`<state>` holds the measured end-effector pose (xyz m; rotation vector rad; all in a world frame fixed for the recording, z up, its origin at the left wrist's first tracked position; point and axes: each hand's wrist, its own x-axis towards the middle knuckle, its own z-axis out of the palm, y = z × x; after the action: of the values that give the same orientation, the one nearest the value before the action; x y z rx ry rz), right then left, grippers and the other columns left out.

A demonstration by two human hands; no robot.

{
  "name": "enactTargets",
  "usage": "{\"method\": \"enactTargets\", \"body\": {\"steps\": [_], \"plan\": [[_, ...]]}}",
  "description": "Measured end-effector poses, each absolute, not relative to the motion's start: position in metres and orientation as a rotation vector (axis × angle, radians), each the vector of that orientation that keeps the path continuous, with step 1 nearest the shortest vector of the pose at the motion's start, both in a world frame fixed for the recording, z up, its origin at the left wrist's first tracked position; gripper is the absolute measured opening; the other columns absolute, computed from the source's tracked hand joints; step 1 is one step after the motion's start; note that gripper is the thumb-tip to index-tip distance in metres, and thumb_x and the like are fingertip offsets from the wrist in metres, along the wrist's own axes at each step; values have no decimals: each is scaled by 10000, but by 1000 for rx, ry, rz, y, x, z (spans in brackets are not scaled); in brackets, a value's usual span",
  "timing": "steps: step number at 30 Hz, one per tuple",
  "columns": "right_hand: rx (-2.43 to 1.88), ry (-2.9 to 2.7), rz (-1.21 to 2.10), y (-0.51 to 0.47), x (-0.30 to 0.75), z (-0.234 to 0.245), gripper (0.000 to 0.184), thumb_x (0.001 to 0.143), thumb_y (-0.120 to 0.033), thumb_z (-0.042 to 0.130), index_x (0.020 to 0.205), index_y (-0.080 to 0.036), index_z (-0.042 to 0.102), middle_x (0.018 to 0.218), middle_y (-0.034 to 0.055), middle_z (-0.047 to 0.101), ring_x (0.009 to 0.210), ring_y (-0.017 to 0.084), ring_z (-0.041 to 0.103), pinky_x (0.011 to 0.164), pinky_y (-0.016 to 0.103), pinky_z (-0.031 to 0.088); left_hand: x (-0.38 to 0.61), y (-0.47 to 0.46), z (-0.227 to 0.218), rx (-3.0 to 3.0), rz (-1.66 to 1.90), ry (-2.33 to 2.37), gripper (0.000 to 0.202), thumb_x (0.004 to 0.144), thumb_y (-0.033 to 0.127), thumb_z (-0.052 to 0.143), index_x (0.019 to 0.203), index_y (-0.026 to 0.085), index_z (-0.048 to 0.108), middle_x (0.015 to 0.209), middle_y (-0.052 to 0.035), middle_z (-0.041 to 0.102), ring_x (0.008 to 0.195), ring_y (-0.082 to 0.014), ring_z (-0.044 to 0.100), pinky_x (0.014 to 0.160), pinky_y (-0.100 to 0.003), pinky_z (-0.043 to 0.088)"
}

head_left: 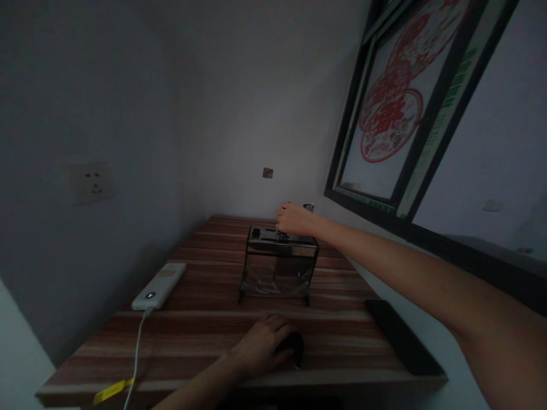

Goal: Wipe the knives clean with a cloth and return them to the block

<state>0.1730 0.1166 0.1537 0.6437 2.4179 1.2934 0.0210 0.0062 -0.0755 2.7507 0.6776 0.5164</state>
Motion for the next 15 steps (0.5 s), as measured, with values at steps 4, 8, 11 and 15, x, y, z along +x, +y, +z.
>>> {"method": "enactTargets", "body": {"steps": [4, 8, 11, 15], "plan": [[647, 2413, 1290, 115, 172, 154, 144, 845, -112, 576, 786, -168, 695, 776, 50, 719, 811, 182, 600, 736, 321, 328, 21, 5, -74, 2747, 500, 681, 402, 820, 273, 631, 1201, 254, 503, 1165, -42, 602, 1088, -233, 537, 965, -364, 411], [655, 2404, 1296, 114, 172, 154, 147, 851, -111, 568, 800, -168, 693, 781, 51, 720, 814, 182, 601, 746, 322, 329, 21, 5, -73, 2730, 500, 690, 390, 827, 278, 613, 1199, 257, 502, 1169, -46, 596, 1091, -235, 534, 962, -368, 411], [659, 2399, 1301, 113, 172, 154, 151, 859, -111, 560, 813, -168, 693, 779, 52, 718, 819, 181, 602, 758, 324, 334, 21, 5, -72, 2717, 499, 691, 395, 816, 253, 604, 1196, 256, 500, 1170, -46, 595, 1093, -238, 532, 968, -375, 404], [667, 2395, 1305, 113, 171, 154, 157, 865, -117, 555, 818, -170, 695, 786, 51, 718, 828, 189, 607, 763, 329, 341, 20, 5, -71, 2718, 483, 653, 452, 773, 179, 567, 1211, 262, 491, 1178, -45, 587, 1099, -233, 521, 979, -372, 390]]}}
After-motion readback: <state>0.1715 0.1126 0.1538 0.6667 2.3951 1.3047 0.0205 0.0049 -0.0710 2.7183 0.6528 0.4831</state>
